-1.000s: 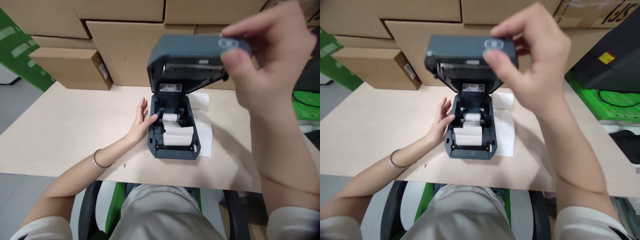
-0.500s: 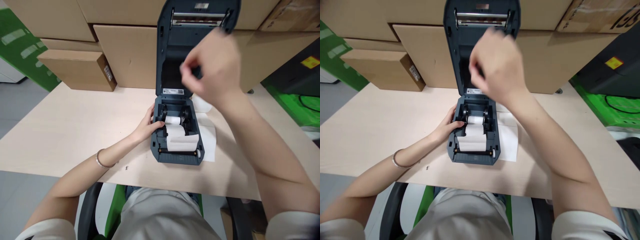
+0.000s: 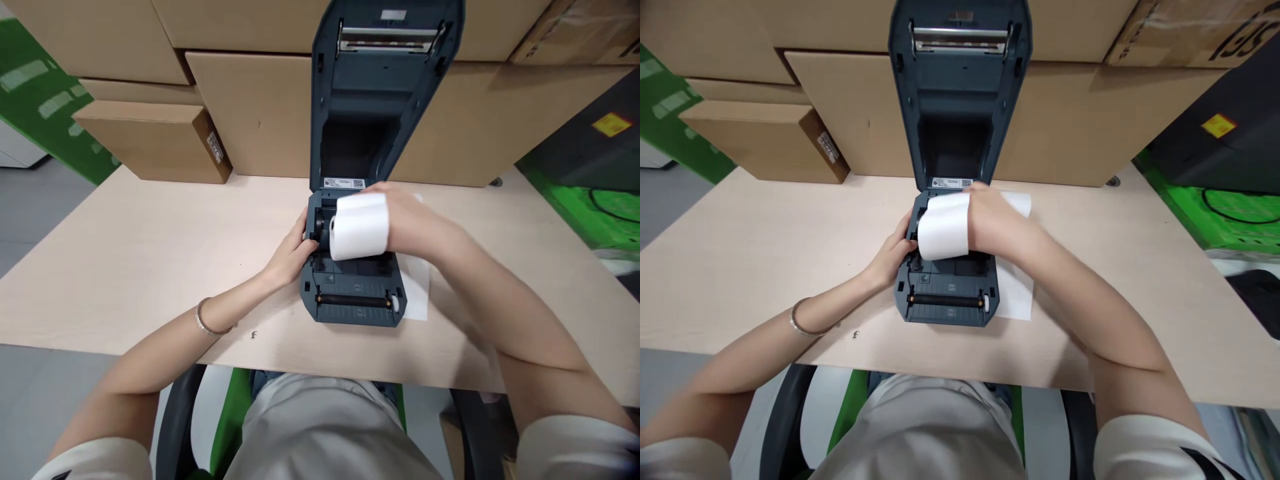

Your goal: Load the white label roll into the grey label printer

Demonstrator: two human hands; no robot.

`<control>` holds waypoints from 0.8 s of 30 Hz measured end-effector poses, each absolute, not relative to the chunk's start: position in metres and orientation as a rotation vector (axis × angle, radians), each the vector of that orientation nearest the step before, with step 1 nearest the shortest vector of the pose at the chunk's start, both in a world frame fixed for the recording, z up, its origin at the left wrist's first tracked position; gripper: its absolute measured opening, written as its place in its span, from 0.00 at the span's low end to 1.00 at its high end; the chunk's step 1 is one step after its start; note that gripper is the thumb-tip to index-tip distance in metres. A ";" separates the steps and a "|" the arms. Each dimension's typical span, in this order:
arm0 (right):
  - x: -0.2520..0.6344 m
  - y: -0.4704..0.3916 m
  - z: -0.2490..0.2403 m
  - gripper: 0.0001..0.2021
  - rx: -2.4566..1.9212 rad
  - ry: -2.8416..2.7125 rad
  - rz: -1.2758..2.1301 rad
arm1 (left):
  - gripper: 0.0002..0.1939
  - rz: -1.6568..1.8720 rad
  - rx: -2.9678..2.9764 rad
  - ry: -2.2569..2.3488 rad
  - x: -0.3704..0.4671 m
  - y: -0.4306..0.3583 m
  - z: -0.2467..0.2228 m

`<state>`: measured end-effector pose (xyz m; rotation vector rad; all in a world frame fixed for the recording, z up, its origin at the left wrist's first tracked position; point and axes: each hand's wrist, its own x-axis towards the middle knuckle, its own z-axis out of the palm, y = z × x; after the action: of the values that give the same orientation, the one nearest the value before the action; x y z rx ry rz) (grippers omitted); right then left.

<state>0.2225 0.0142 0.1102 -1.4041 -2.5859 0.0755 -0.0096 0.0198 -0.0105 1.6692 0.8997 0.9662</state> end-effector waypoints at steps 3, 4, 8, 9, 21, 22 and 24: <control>0.267 -0.003 0.144 0.15 -1.361 -2.468 0.055 | 0.45 0.994 1.713 0.826 -0.009 0.020 -0.009; 0.286 -0.006 0.153 0.17 -1.390 -2.429 0.053 | 0.45 1.004 1.721 0.801 -0.008 0.020 -0.009; 0.359 0.004 0.153 0.17 -1.905 -2.271 0.051 | 0.44 1.027 1.721 0.753 -0.006 0.021 -0.010; 0.372 0.010 0.143 0.17 -2.031 -2.252 0.042 | 0.44 1.025 1.720 0.757 -0.006 0.021 -0.010; 0.400 0.042 0.050 0.15 -2.106 -2.386 0.224 | 0.44 1.023 1.666 0.832 -0.007 0.022 -0.015; 0.402 0.044 0.054 0.19 -2.126 -2.367 0.236 | 0.44 1.022 1.665 0.838 -0.007 0.022 -0.015; 0.402 0.049 0.064 0.29 -2.140 -2.335 0.228 | 0.43 1.021 1.661 0.848 -0.007 0.021 -0.013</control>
<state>0.4022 0.0490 0.0644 -2.1405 -2.3352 0.2280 -0.0068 0.0207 -0.0133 1.6612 0.8478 1.0211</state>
